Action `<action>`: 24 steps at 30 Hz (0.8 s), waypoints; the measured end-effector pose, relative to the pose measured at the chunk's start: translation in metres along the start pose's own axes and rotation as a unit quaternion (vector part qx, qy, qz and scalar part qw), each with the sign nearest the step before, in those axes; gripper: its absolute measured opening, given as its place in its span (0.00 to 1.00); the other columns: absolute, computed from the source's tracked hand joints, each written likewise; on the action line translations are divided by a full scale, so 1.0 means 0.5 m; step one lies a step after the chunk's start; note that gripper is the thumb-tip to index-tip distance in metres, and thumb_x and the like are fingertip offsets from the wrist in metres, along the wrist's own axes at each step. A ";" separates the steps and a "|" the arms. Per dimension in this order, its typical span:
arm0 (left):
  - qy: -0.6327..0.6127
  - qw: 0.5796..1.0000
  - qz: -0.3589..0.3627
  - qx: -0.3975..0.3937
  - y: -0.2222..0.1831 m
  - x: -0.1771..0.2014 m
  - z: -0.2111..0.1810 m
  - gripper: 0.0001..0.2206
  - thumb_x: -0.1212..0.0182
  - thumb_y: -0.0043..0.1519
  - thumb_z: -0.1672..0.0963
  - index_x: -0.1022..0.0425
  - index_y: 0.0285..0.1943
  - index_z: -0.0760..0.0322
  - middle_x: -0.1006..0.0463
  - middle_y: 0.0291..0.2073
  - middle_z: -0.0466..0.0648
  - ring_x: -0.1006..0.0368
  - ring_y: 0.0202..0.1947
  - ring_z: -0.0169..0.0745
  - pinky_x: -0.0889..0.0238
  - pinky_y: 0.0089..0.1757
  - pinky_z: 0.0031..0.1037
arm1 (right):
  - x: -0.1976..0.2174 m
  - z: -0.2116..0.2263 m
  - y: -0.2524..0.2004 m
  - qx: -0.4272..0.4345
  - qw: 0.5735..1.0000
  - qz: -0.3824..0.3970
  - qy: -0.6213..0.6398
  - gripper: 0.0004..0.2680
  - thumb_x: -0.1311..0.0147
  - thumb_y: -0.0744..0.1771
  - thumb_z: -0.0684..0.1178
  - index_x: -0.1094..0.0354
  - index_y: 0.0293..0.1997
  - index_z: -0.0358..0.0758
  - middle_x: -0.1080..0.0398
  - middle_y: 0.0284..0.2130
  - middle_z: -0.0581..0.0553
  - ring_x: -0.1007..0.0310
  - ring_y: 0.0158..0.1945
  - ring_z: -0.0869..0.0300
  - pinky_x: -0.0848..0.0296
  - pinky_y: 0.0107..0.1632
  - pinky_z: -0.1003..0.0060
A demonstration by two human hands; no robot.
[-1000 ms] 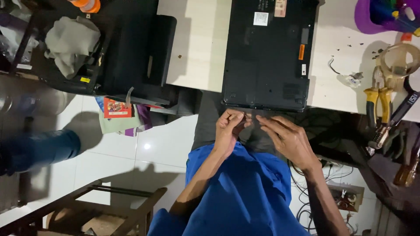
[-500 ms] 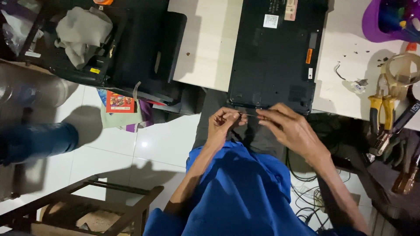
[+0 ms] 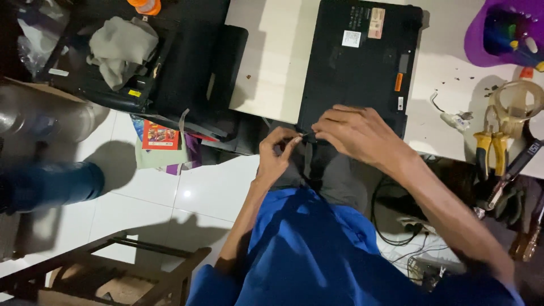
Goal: Disassembling a laptop by removing screws from the back panel and prying the casing open.
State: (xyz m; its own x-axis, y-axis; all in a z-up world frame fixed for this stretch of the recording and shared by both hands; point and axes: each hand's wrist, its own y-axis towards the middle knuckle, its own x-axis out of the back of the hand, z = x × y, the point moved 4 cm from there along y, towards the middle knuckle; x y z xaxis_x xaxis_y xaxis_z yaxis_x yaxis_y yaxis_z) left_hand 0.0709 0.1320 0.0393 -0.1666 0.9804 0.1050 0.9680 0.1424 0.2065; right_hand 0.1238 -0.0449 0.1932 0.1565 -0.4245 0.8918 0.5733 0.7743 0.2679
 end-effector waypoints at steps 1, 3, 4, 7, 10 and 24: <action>0.017 1.000 -0.003 -0.025 0.005 0.003 -0.013 0.03 0.30 0.62 0.59 0.16 0.43 0.61 0.18 0.33 0.53 0.22 0.31 0.45 0.30 0.34 0.32 | -0.012 -0.009 0.006 0.035 0.999 0.027 -0.019 0.04 0.42 0.65 0.42 0.27 0.41 0.35 0.27 0.37 0.45 0.27 0.37 0.53 0.27 0.41 0.59; 0.027 0.999 -0.005 -0.043 0.005 0.001 -0.014 0.03 0.31 0.63 0.59 0.16 0.43 0.62 0.19 0.35 0.53 0.24 0.31 0.44 0.32 0.35 0.30 | -0.017 -0.010 0.028 0.029 0.998 0.055 -0.027 0.03 0.41 0.64 0.42 0.28 0.37 0.36 0.28 0.34 0.45 0.29 0.37 0.53 0.28 0.42 0.58; 0.035 0.998 -0.006 -0.060 0.006 -0.001 -0.015 0.03 0.31 0.63 0.59 0.16 0.43 0.63 0.20 0.37 0.53 0.25 0.31 0.43 0.33 0.35 0.29 | -0.021 -0.012 0.037 0.022 0.996 0.083 -0.035 0.03 0.40 0.63 0.42 0.29 0.33 0.37 0.28 0.31 0.45 0.30 0.36 0.53 0.28 0.43 0.57; 0.036 0.995 -0.020 -0.096 0.007 -0.002 -0.039 0.03 0.33 0.63 0.60 0.16 0.44 0.65 0.21 0.39 0.56 0.24 0.33 0.49 0.32 0.35 0.31 | -0.041 -0.014 0.055 0.070 0.993 0.068 -0.070 0.03 0.42 0.63 0.38 0.30 0.36 0.34 0.28 0.30 0.41 0.30 0.31 0.52 0.27 0.39 0.57; 0.050 0.989 -0.039 -0.136 0.013 -0.005 -0.050 0.04 0.32 0.63 0.61 0.16 0.44 0.66 0.24 0.39 0.57 0.23 0.35 0.52 0.34 0.35 0.29 | -0.097 -0.004 0.035 0.074 0.981 -0.158 -0.085 0.07 0.46 0.71 0.41 0.26 0.40 0.26 0.24 0.33 0.39 0.24 0.44 0.51 0.28 0.48 0.58; -0.023 0.987 -0.045 -0.151 -0.017 -0.014 -0.004 0.10 0.38 0.66 0.61 0.18 0.55 0.60 0.24 0.42 0.60 0.26 0.33 0.55 0.28 0.35 0.43 | -0.191 -0.072 0.064 0.180 0.974 0.011 -0.138 0.10 0.48 0.69 0.53 0.44 0.30 0.47 0.42 0.26 0.53 0.41 0.32 0.53 0.39 0.39 0.55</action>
State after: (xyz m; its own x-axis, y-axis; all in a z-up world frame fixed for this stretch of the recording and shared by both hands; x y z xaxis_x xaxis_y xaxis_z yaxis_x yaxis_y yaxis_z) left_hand 0.0634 0.1238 0.0389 -0.2344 0.9717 0.0292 0.8478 0.1897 0.4952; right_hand 0.1563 0.0034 0.1034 -0.0844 -0.3026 0.9494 0.2454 0.9171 0.3141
